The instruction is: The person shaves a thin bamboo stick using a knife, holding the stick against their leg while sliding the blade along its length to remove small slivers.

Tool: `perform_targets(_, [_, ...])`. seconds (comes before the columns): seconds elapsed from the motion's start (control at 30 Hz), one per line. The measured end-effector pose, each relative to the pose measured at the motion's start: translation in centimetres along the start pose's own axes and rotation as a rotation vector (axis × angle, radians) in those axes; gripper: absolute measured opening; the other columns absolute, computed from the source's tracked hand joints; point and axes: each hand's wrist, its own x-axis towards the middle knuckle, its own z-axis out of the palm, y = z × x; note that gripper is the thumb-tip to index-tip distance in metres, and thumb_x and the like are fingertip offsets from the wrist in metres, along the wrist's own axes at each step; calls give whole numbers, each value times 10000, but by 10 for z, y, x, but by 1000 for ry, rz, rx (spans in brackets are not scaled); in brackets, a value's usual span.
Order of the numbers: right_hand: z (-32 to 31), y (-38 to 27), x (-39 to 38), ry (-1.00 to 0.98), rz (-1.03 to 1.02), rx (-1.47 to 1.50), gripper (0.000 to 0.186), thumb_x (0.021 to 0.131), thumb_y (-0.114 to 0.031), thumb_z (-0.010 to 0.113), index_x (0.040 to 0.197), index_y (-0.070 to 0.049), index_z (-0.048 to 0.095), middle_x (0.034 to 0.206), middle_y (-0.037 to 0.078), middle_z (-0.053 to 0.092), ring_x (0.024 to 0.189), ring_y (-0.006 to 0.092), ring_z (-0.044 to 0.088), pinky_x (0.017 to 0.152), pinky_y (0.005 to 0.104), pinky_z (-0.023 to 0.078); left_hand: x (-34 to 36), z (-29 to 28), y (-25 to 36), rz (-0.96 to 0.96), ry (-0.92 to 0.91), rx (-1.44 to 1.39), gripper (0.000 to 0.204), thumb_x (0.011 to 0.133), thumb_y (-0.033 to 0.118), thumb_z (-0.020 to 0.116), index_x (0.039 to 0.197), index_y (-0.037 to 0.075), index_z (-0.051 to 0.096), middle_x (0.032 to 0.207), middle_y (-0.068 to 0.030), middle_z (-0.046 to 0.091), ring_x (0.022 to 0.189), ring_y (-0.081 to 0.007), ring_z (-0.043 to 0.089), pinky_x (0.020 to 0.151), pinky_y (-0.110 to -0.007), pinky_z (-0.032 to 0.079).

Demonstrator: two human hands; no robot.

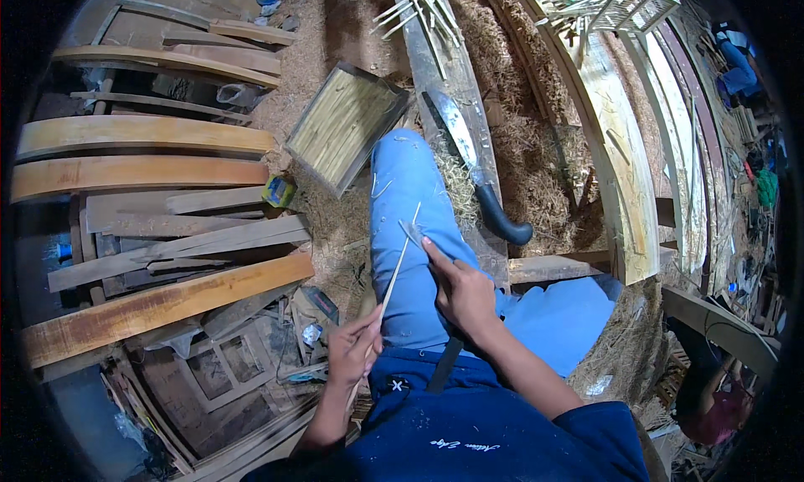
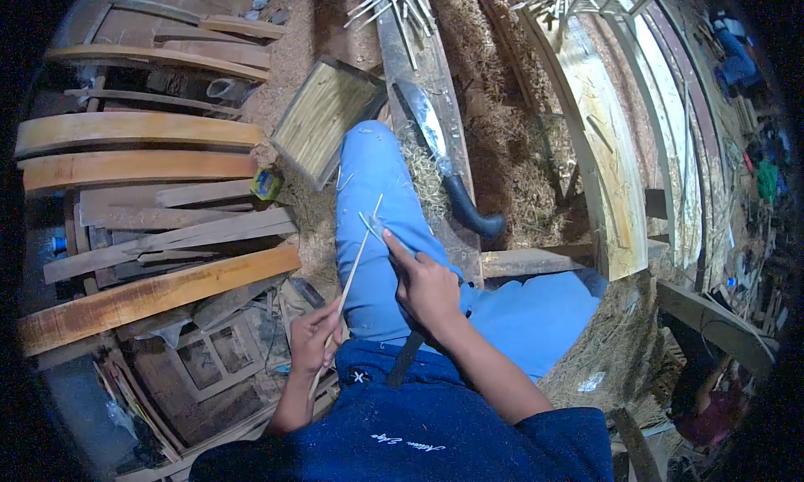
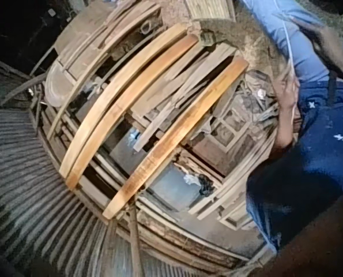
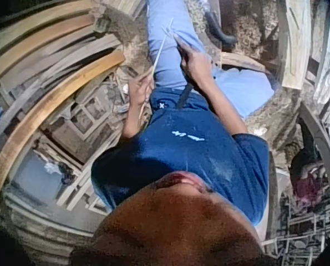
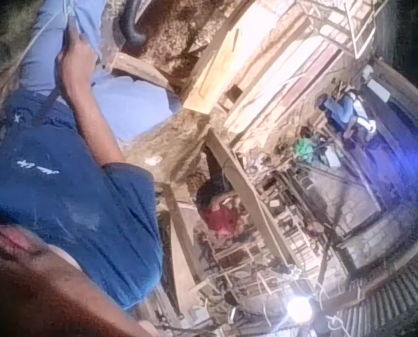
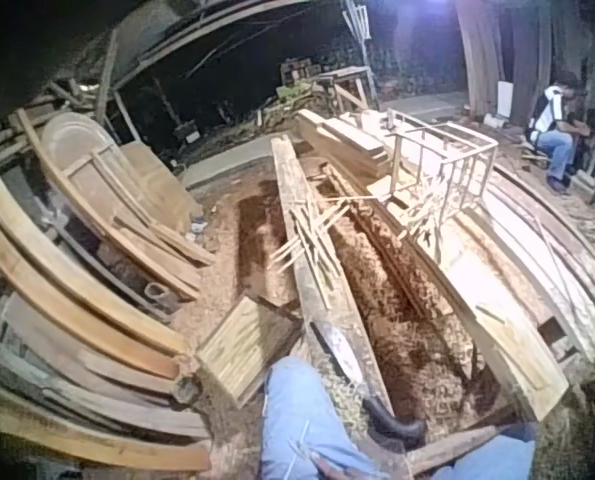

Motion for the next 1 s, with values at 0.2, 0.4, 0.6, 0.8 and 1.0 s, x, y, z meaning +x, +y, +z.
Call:
perform_targets(0.2, [4,5,4,45,-24,54,557,918,-179,609,1417,-401,496,756,156,619,650,387,634,583,520,500,-18,-21,-13,-15,-14,-17,302,997,102,564,1271,-10,626,686,-68,596,389,-53,415,331,-206,298])
perform_targets(0.4, [-6,2,-4,-1,-134,128,524,907,-179,637,1396,-338,537,721,151,625,623,370,629,560,495,496,53,35,15,53,-14,-20,352,985,114,593,1306,-30,582,698,-77,607,396,-63,436,334,-214,318])
perform_targets(0.6, [-11,-2,-5,-8,-168,153,512,913,-186,638,1395,-327,541,684,144,617,600,365,624,548,490,493,91,46,33,27,12,-33,378,966,177,635,1258,-56,574,699,-63,613,416,-66,472,327,-194,313])
perform_targets(0.8, [-12,2,-3,-15,-134,233,515,912,-160,635,1398,-303,544,733,158,645,643,366,639,580,473,499,79,48,38,-79,1,-130,319,984,228,616,1227,22,636,673,-52,618,408,-63,471,332,-198,319])
perform_targets(1.0, [-12,0,-2,-21,-67,306,465,930,-82,613,1371,-226,585,781,223,629,565,330,585,569,373,474,73,43,35,-126,-43,-78,300,980,261,630,1157,23,676,619,-38,596,393,-64,475,331,-205,326])
